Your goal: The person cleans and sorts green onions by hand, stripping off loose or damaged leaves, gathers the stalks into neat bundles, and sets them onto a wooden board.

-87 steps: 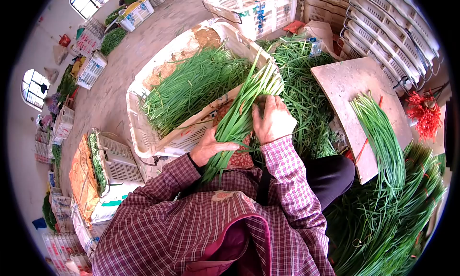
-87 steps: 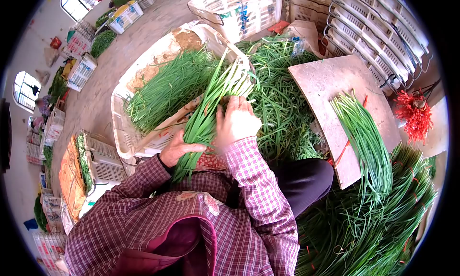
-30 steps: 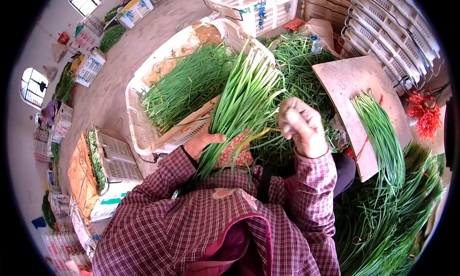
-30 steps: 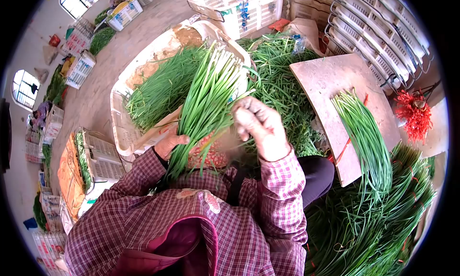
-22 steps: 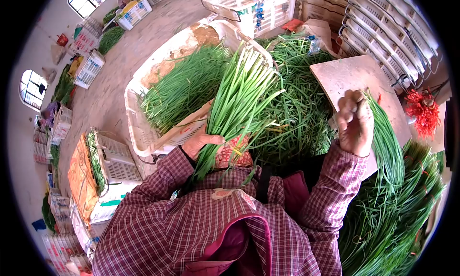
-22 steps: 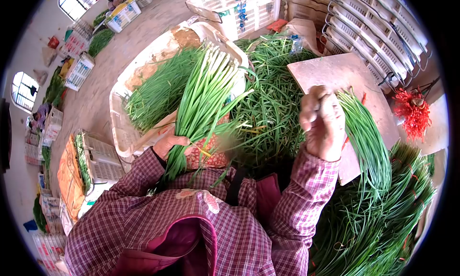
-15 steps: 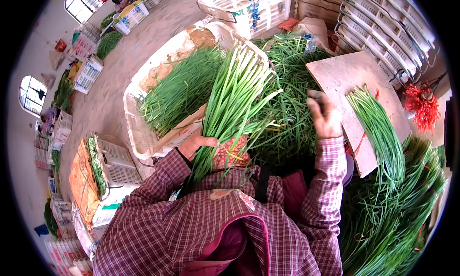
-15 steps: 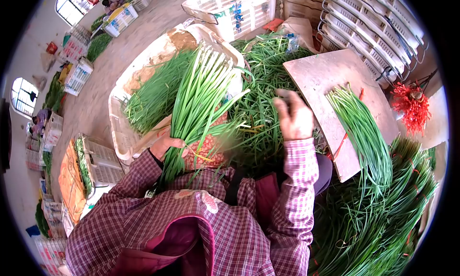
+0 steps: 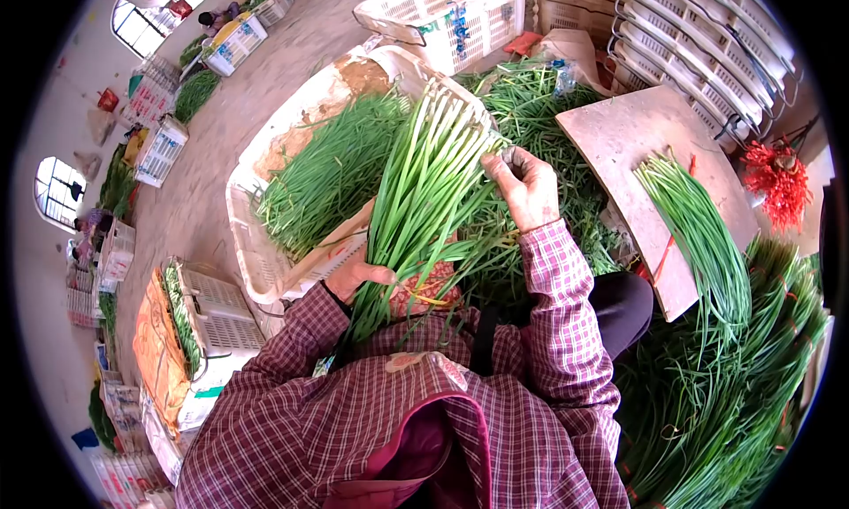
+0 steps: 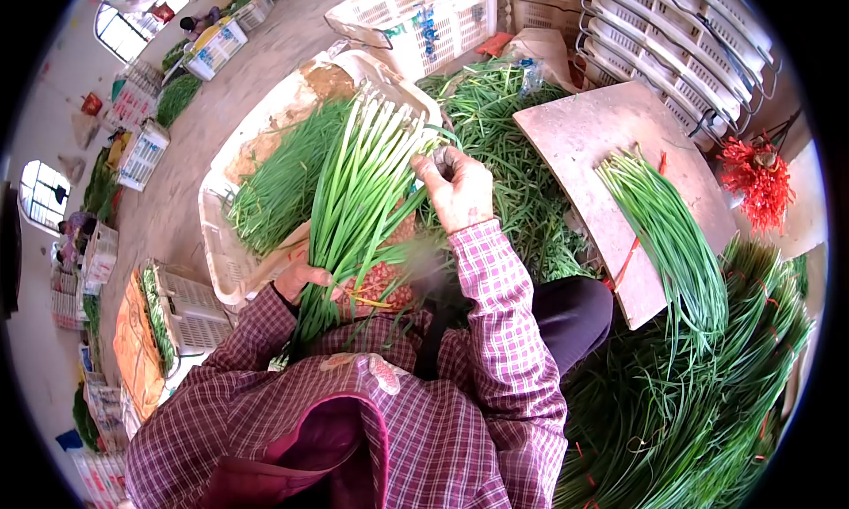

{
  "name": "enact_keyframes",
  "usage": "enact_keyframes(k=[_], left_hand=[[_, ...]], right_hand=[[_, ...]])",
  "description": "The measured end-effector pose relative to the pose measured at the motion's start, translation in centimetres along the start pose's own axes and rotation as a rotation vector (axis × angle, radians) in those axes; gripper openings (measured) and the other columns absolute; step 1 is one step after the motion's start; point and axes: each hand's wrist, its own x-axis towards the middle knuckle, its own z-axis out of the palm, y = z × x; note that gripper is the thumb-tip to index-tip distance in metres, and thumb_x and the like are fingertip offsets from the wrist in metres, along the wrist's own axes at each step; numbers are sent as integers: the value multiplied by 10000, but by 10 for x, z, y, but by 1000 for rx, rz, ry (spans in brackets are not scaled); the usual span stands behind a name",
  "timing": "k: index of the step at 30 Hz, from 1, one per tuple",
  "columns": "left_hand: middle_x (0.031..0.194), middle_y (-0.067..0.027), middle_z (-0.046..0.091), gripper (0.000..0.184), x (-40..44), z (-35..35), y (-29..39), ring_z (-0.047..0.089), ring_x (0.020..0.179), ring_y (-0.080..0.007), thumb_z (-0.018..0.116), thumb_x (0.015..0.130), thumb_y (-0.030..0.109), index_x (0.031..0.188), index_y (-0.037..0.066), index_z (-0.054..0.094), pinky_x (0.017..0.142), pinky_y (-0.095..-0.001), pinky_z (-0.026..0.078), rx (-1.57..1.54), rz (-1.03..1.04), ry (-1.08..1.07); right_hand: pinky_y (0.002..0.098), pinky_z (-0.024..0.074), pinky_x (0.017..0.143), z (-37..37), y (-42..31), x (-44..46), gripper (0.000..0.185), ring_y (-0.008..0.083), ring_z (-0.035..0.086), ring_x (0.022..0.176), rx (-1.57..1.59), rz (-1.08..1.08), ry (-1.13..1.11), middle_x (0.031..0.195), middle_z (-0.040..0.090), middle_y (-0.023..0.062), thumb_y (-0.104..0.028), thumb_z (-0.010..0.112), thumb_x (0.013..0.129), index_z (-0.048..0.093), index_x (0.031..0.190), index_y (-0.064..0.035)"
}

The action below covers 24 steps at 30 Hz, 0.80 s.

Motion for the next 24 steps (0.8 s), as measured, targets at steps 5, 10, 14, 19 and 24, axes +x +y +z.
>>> enact_keyframes(k=[5, 10, 14, 19, 24], left_hand=[[788, -139, 586, 601, 0, 2, 6, 545, 563, -179, 707, 679, 156, 1202, -38, 482, 470, -294, 451, -89, -47, 6], [748, -136, 571, 600, 5, -4, 4, 520, 516, -171, 710, 663, 145, 1183, -50, 482, 427, -284, 423, -69, 14, -23], [735, -136, 568, 577, 2, -9, 7, 501, 487, -163, 718, 659, 140, 1153, -54, 491, 406, -290, 405, -106, -26, -119], [742, -138, 572, 594, -10, -34, -2, 480, 476, -156, 753, 658, 150, 1159, -27, 488, 404, -287, 384, -144, -44, -103], [718, -107, 548, 518, -15, -37, 1, 472, 475, -155, 735, 688, 167, 1115, -7, 498, 410, -297, 354, -170, -45, -108]], right_hand=[[271, 363, 468, -5, -6, -4, 244, 83, 397, 480, -22, -122, 78, 512, 481, 6, -204, 679, 787, 597, 689, 4], [248, 357, 472, -26, -17, 2, 230, 63, 404, 491, -17, -209, 188, 534, 500, -18, -224, 664, 810, 623, 737, -10], [231, 303, 459, -89, -19, 23, 307, 58, 379, 498, -75, -221, 413, 541, 483, -33, -325, 680, 817, 608, 695, -53], [230, 407, 483, -212, -6, 53, 253, 78, 494, 538, -137, -291, 875, 723, 643, 33, -324, 673, 832, 662, 858, -73], [390, 548, 774, -195, 20, 30, 528, 251, 659, 900, -787, -105, 573, 1105, 639, 159, -412, 565, 889, 446, 1305, -110]])
